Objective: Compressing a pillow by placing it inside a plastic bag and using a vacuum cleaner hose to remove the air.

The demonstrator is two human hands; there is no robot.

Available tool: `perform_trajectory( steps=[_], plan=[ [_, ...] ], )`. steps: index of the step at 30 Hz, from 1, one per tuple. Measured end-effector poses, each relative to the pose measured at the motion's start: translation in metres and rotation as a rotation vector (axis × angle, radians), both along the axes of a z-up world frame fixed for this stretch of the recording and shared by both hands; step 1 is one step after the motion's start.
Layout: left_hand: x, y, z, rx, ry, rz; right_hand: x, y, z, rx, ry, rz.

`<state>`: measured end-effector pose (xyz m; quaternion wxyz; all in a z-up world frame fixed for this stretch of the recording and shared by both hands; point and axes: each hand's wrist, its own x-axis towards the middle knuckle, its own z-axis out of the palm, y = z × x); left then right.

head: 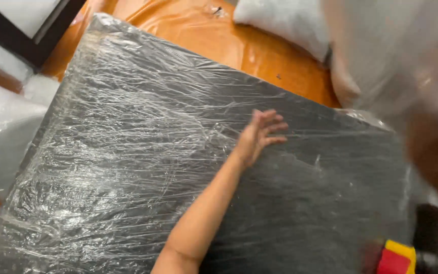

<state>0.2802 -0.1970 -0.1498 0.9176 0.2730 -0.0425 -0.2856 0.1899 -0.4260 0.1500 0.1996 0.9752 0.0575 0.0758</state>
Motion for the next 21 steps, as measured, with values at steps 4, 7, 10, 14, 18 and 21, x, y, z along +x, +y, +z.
perform_trajectory(
  steps=[4,7,10,14,18,21],
  plan=[
    [0.016,0.084,0.047,-0.024,0.097,-0.083,-0.134,0.126,-0.020,0.619,-0.074,0.495],
    [0.031,0.143,0.088,0.400,-0.050,-0.104,-0.239,0.125,-0.098,0.715,0.234,0.694],
    [-0.002,0.135,0.094,0.416,-0.144,-0.055,-0.309,0.158,-0.161,0.762,0.025,0.420],
    [-0.031,0.135,0.146,0.902,-0.114,-0.228,-0.356,0.182,-0.143,0.916,0.123,0.346],
    [-0.089,0.160,0.178,1.017,-0.377,-0.339,-0.373,0.190,-0.115,0.858,-0.027,0.325],
    [-0.150,0.181,0.194,1.313,-0.481,-0.331,-0.393,0.203,-0.113,0.792,-0.124,0.369]
  ],
)
